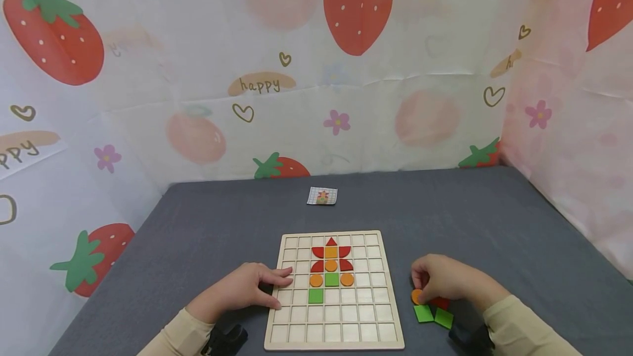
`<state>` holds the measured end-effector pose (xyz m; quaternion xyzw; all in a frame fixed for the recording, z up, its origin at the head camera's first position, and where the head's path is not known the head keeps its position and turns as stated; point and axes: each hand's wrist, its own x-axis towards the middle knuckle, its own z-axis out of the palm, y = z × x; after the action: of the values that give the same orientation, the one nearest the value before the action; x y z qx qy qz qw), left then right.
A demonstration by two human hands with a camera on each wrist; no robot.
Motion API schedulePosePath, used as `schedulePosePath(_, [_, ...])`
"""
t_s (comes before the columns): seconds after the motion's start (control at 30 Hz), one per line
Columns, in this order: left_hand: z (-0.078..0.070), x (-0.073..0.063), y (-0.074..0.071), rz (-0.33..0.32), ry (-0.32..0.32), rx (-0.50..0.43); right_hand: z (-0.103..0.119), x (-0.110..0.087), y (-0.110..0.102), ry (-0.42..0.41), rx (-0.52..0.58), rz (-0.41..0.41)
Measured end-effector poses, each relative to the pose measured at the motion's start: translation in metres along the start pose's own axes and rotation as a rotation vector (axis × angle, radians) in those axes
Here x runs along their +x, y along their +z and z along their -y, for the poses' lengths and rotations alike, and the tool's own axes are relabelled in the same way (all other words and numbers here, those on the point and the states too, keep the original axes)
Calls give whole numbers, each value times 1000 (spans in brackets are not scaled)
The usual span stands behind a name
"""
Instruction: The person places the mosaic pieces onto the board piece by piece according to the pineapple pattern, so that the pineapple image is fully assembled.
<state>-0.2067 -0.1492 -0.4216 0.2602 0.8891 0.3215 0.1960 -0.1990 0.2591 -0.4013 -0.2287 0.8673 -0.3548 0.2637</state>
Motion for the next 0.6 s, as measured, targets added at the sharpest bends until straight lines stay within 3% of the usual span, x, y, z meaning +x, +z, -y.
schedulePosePath(0.27, [0,0,0,-3,-1,-2,19,10,-2,-50,-14,-54])
schedulePosePath(0.6, [0,1,-1,-3,-3,0,54,41,20,-61,-30,-150])
